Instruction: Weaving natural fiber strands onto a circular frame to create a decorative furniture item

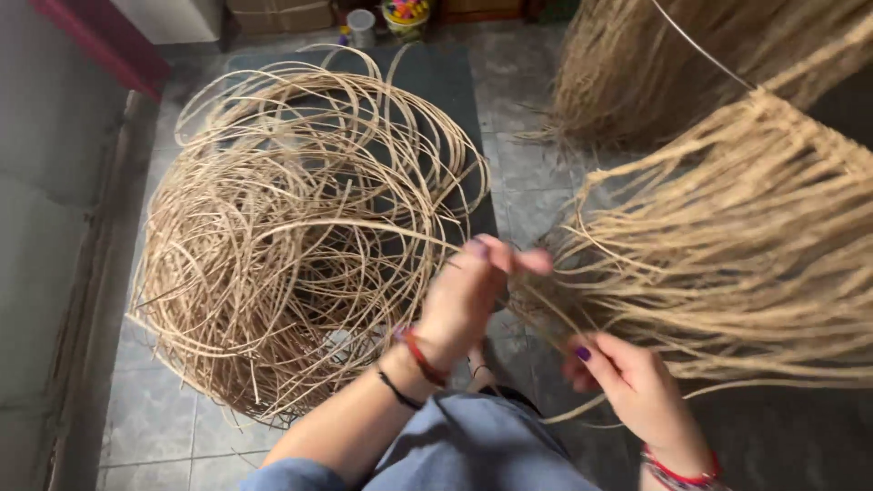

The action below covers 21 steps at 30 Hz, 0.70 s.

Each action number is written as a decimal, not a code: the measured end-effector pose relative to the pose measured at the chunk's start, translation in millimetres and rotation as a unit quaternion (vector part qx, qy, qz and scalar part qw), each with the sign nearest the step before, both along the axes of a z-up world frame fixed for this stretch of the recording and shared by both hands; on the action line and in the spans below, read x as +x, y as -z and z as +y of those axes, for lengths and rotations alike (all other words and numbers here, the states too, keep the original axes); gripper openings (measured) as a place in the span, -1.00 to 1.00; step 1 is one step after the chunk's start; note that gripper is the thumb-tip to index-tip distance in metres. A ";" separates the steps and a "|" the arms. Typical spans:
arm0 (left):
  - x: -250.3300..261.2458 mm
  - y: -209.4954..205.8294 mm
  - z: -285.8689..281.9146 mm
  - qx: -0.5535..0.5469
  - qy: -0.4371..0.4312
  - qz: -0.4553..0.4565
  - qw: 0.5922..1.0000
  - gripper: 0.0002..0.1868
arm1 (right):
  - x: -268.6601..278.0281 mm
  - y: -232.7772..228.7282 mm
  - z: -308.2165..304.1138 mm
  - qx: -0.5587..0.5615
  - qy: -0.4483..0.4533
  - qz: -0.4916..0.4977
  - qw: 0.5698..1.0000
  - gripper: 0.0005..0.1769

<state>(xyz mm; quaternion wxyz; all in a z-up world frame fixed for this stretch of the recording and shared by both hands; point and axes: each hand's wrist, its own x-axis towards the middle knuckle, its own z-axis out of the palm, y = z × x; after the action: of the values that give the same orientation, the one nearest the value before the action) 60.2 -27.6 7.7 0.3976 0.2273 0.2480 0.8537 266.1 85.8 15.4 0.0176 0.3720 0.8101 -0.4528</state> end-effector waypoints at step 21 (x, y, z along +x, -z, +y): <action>103.9 -19.6 49.3 0.004 0.231 0.071 0.970 -0.67 | 113.7 -14.5 -24.3 -0.085 0.134 0.091 0.983 -0.65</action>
<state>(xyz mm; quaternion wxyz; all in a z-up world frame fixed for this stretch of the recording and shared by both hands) 164.1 21.7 27.3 0.5645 0.3395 0.2132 0.7216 379.8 61.6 29.9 -0.0852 0.4316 0.7098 -0.5501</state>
